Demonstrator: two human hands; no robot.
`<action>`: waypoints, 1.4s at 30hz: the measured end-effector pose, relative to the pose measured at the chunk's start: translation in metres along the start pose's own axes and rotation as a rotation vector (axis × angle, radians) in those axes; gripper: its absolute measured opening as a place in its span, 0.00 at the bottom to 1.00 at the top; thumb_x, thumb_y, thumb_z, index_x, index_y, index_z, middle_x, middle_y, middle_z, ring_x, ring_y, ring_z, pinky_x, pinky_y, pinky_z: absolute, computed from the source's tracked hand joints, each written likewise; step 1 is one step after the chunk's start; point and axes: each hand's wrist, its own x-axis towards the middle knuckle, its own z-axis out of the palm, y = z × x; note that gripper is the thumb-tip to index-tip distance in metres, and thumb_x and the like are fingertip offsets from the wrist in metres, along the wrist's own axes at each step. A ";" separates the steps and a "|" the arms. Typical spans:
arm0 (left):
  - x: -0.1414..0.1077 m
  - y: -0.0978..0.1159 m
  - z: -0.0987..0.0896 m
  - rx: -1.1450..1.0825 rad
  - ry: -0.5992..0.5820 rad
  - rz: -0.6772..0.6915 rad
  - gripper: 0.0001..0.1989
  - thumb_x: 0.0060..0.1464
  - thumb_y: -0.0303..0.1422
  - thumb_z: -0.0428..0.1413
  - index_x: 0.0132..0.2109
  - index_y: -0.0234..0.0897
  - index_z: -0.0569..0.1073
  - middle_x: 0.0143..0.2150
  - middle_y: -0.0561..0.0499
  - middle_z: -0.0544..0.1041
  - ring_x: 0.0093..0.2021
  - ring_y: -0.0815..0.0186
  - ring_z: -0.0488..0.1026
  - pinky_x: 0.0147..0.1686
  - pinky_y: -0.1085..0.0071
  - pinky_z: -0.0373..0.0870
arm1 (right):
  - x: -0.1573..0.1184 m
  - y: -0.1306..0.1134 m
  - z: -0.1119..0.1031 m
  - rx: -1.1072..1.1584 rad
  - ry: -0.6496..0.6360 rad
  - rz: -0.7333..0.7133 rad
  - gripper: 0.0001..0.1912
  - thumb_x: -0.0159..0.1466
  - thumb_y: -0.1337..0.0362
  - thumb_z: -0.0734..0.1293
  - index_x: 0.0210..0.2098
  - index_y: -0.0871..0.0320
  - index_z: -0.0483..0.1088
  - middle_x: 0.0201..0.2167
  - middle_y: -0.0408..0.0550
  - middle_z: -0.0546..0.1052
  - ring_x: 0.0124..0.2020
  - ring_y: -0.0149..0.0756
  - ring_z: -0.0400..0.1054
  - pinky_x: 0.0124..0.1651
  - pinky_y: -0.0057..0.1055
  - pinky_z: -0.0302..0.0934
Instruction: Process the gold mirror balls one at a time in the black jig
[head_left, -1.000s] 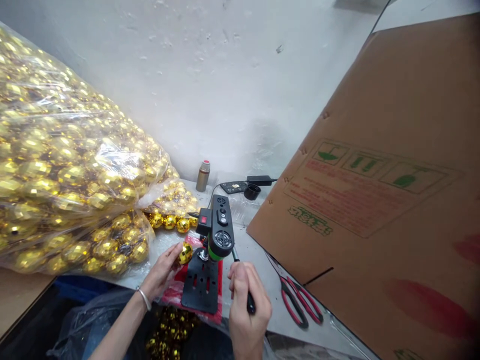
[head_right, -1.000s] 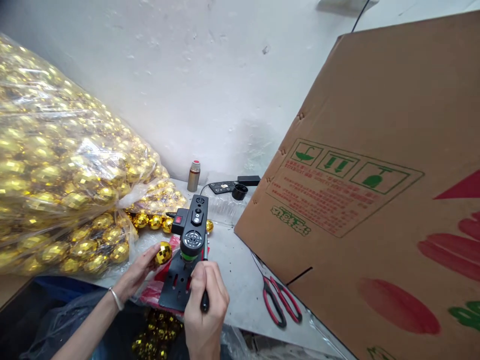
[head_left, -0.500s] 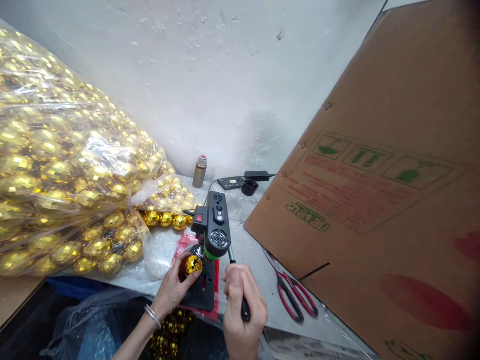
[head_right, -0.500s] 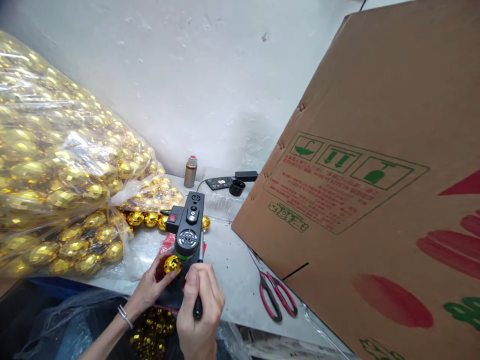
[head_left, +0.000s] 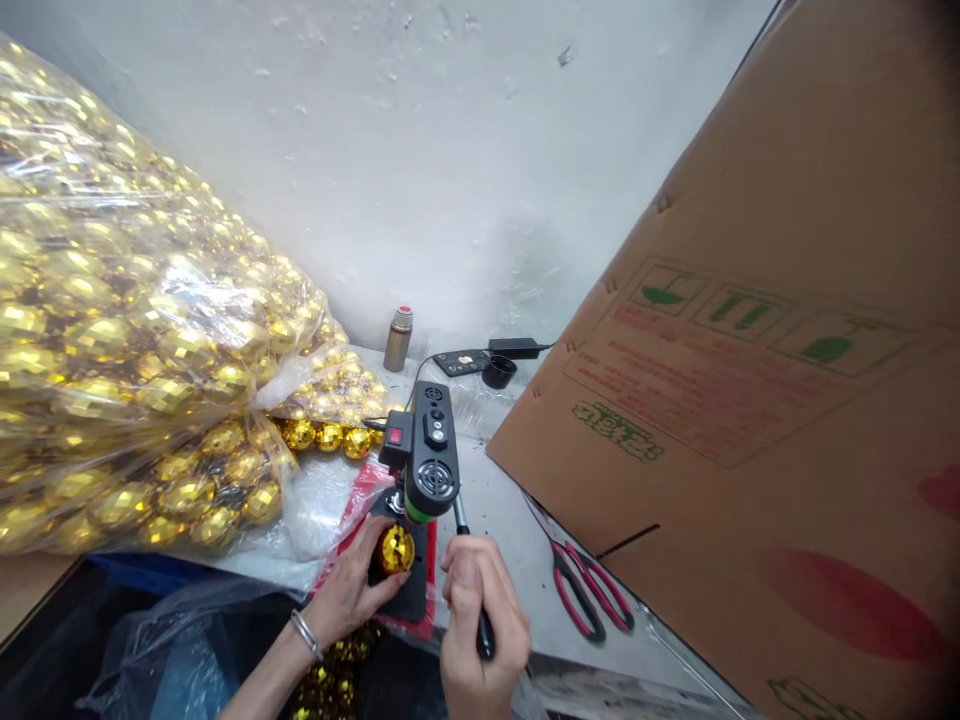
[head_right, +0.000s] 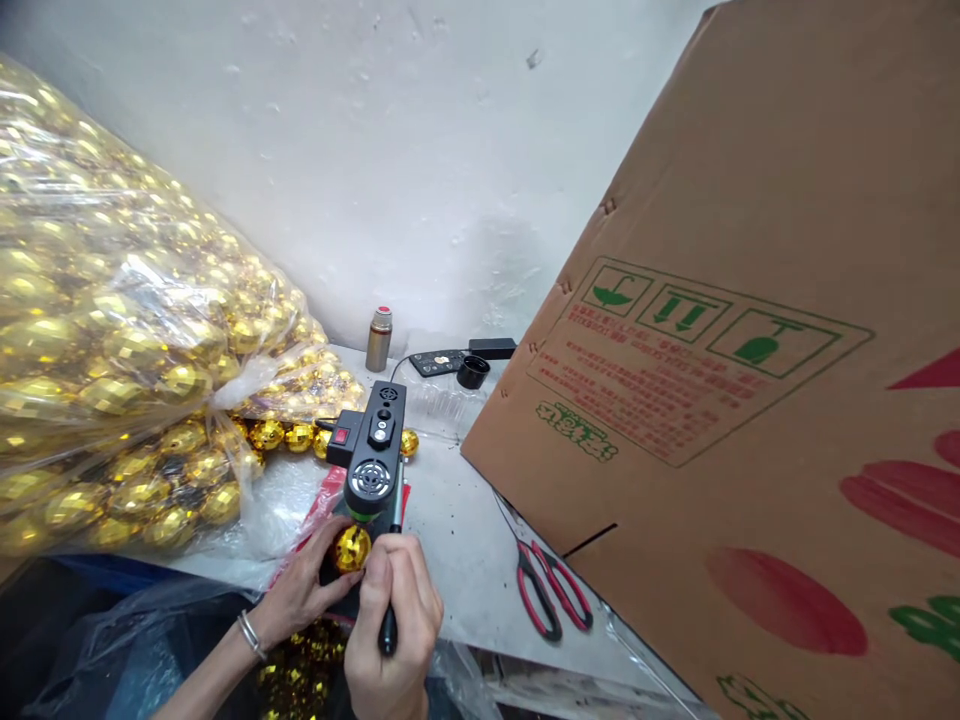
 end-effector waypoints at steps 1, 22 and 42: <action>0.000 0.002 -0.002 0.014 -0.023 0.006 0.25 0.56 0.37 0.61 0.60 0.40 0.68 0.58 0.39 0.76 0.58 0.49 0.74 0.61 0.51 0.71 | 0.000 0.000 0.000 0.001 0.000 0.000 0.15 0.69 0.77 0.56 0.29 0.55 0.62 0.24 0.41 0.66 0.26 0.29 0.63 0.27 0.25 0.59; 0.012 -0.003 0.010 0.128 0.018 0.016 0.26 0.49 0.30 0.62 0.57 0.41 0.71 0.50 0.44 0.80 0.52 0.50 0.77 0.64 0.41 0.62 | -0.045 0.014 0.008 -0.021 0.040 0.141 0.15 0.70 0.75 0.55 0.29 0.55 0.62 0.28 0.41 0.68 0.29 0.30 0.64 0.35 0.29 0.57; 0.013 0.002 0.009 0.120 0.032 0.030 0.26 0.48 0.29 0.62 0.56 0.40 0.71 0.50 0.43 0.81 0.51 0.50 0.79 0.57 0.46 0.72 | -0.054 0.025 0.014 -0.031 0.110 0.101 0.15 0.72 0.71 0.54 0.29 0.54 0.61 0.29 0.40 0.69 0.30 0.30 0.65 0.56 0.36 0.62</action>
